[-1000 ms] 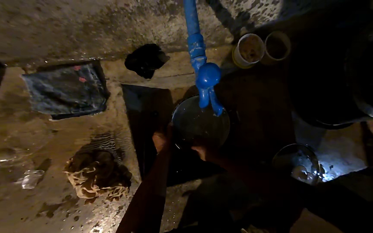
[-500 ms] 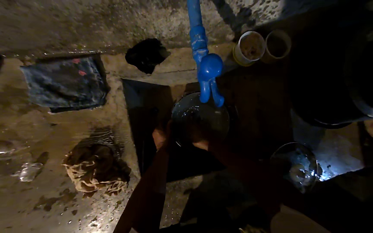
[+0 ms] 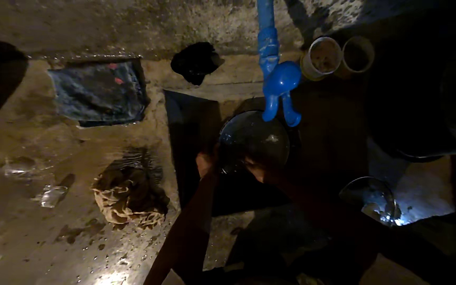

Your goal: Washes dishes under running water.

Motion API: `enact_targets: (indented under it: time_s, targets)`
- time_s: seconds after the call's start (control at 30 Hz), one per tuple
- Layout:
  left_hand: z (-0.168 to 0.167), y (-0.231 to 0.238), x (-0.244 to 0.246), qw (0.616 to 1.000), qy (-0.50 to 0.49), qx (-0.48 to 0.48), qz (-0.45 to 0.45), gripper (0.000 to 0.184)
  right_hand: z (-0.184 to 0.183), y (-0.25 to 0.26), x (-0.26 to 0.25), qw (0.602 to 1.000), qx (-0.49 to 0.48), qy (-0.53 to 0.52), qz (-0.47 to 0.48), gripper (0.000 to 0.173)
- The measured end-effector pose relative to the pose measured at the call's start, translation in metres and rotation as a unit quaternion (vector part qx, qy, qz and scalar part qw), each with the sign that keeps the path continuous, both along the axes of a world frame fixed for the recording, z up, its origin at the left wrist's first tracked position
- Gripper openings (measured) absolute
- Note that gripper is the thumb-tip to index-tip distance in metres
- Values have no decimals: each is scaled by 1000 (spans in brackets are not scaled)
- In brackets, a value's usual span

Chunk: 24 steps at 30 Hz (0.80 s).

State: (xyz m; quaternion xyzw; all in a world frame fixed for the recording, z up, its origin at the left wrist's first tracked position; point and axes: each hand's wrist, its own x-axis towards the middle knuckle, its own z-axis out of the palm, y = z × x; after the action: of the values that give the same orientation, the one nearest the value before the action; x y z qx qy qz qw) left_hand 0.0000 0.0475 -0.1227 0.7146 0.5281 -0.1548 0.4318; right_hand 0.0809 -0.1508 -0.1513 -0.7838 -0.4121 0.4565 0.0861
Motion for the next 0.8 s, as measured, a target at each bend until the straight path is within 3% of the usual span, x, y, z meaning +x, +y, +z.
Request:
enact_targets:
  time_s: [0.07,0.13,0.2,0.23,0.3,0.37,0.43,0.5,0.57,0.63,0.73,0.8]
  targets:
    - [-2,-2,0,1000,-5,0,0,44,-2,-28,17,994,-7,-108,1,43]
    - [-4,-3,1,1000,-2,5,0,44,2,-17,32,985,-46,-166,-14,49]
    - [-3,-3,2,1000,2,13,-3,45,9,20,31,985,-108,-116,-61,66]
    - [-2,-3,2,1000,0,14,-1,45,16,34,22,988,-109,-88,-71,65]
    - [-2,0,1,1000,-7,13,-2,44,19,31,0,996,-86,-22,-22,48]
    - [-1,-1,1,1000,-19,15,-15,41,9,0,0,998,-18,-59,26,44]
    - [-5,-2,-1,999,-20,20,-16,43,-6,-24,9,983,48,-175,1,43]
    - [-4,-3,0,999,-6,28,-20,46,0,-8,16,982,-23,-182,-45,51]
    - [-1,-2,4,1000,7,21,-11,46,8,16,11,988,-89,-102,-73,59]
    - [0,1,3,1000,4,17,-13,46,13,14,3,995,-85,-46,-19,49]
    - [-2,0,2,999,-18,20,-22,45,9,-18,15,992,-21,-126,-5,45]
    - [-3,-2,-1,999,-24,27,-14,43,3,-12,26,979,-11,-197,-59,44]
